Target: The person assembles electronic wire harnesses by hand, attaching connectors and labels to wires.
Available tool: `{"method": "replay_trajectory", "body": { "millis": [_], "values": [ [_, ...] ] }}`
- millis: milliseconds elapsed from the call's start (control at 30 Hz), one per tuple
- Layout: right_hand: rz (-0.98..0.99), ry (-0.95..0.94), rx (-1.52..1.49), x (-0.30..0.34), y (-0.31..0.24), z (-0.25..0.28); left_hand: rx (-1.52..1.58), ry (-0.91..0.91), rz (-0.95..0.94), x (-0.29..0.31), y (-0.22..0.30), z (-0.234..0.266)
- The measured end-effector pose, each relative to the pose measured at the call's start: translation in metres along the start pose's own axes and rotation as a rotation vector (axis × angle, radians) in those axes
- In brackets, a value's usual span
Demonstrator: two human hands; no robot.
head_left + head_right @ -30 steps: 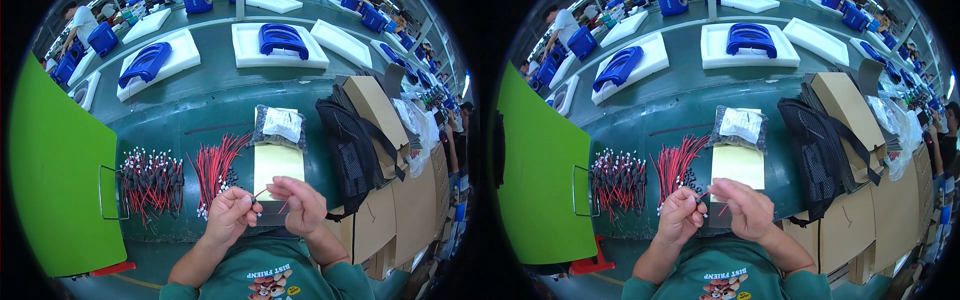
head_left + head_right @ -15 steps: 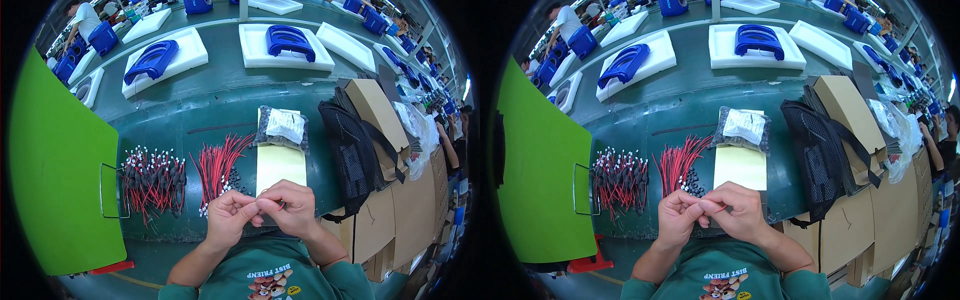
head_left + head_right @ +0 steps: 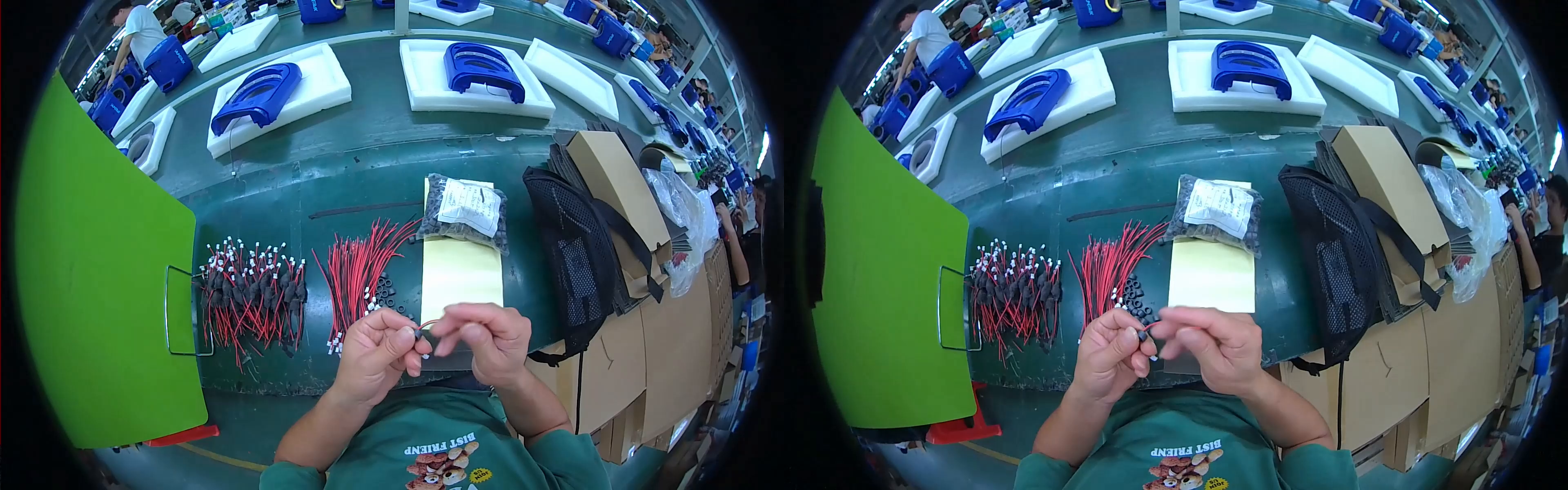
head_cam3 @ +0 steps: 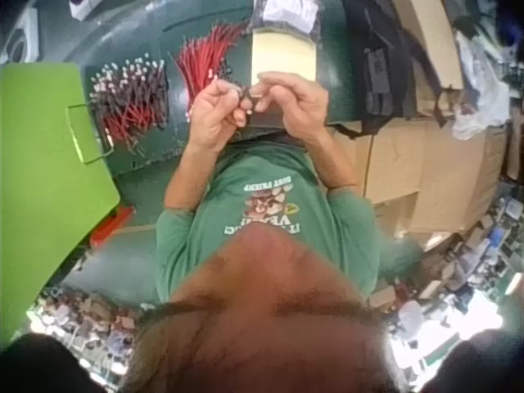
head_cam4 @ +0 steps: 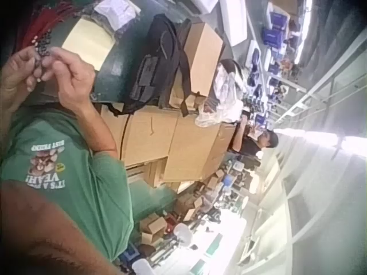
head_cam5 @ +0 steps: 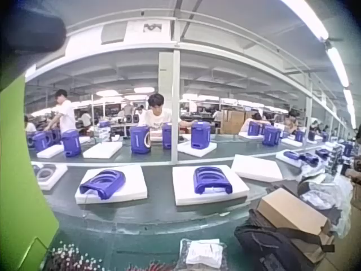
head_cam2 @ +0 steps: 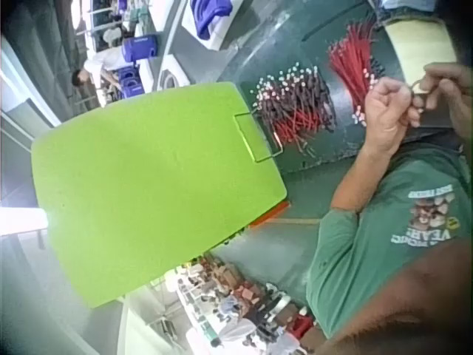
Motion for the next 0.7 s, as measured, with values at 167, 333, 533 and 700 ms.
{"method": "replay_trajectory", "body": {
  "millis": [167,333,533,700],
  "values": [
    [0.057,-0.204,0.291,-0.010,-0.006,-0.010,-0.510,0.026,-0.240,0.001,0.008,0.000],
    [-0.194,-0.074,0.031,-0.009,-0.002,-0.013,-0.748,0.048,-0.305,0.006,0.010,-0.007],
    [-0.127,-0.169,0.164,-0.009,-0.001,-0.011,-0.799,0.021,-0.309,0.006,0.012,-0.009],
    [-0.232,-0.182,-0.014,-0.003,0.012,-0.007,-0.706,0.021,-0.239,0.005,0.010,-0.006]
  ]
}}
Point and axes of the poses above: each hand's wrist, its own x-axis away from the middle knuckle, its own z-axis out of the back of the hand, y = z × x, the point moved 4 cm from there along -x, towards the middle knuckle, and after that the axes turned 9 degrees about -y, right-handed, at the moved point
